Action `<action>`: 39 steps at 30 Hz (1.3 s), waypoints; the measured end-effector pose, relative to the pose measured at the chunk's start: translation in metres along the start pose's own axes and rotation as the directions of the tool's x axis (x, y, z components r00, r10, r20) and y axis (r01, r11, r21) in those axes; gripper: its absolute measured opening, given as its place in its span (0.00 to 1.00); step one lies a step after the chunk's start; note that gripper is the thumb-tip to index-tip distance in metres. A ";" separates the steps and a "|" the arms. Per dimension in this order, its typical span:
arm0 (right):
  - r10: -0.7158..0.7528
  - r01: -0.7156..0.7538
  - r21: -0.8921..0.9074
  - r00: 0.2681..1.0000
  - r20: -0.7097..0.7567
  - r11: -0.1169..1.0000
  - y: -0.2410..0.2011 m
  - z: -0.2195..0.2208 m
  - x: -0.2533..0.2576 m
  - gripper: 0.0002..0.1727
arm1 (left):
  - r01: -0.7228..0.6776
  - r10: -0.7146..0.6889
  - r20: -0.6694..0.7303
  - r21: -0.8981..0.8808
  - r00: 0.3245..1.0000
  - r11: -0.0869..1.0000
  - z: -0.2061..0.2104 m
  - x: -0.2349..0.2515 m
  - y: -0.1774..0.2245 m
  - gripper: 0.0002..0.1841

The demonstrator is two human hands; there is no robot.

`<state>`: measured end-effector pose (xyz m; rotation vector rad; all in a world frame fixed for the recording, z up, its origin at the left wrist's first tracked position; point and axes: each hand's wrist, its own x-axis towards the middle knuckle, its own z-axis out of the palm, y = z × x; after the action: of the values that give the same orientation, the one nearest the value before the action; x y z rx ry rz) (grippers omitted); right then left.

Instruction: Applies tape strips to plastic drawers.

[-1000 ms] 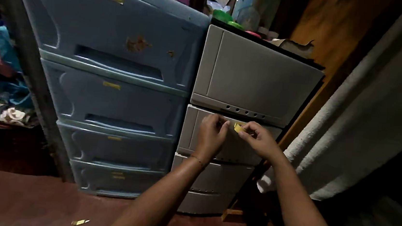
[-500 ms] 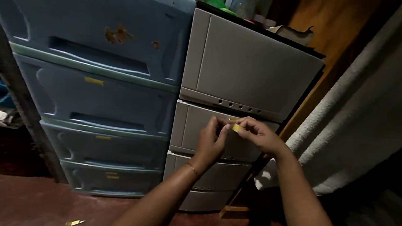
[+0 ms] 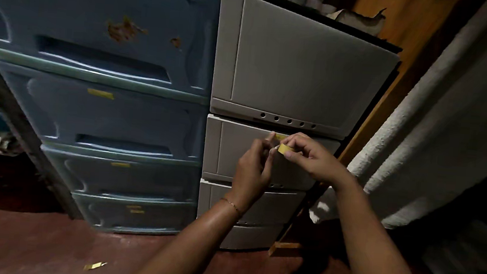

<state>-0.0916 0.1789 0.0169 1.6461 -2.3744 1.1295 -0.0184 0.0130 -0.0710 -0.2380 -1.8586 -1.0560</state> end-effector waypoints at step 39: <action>-0.093 0.055 -0.135 0.952 -0.292 0.989 0.009 0.038 -0.020 0.10 | -0.196 0.196 -0.006 0.007 0.981 0.981 0.001 0.000 -0.012 0.09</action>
<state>-0.0773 0.1741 -0.0242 1.3995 -2.1305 1.1013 -0.0257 0.0060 -0.0783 -0.4057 -1.7917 -0.9140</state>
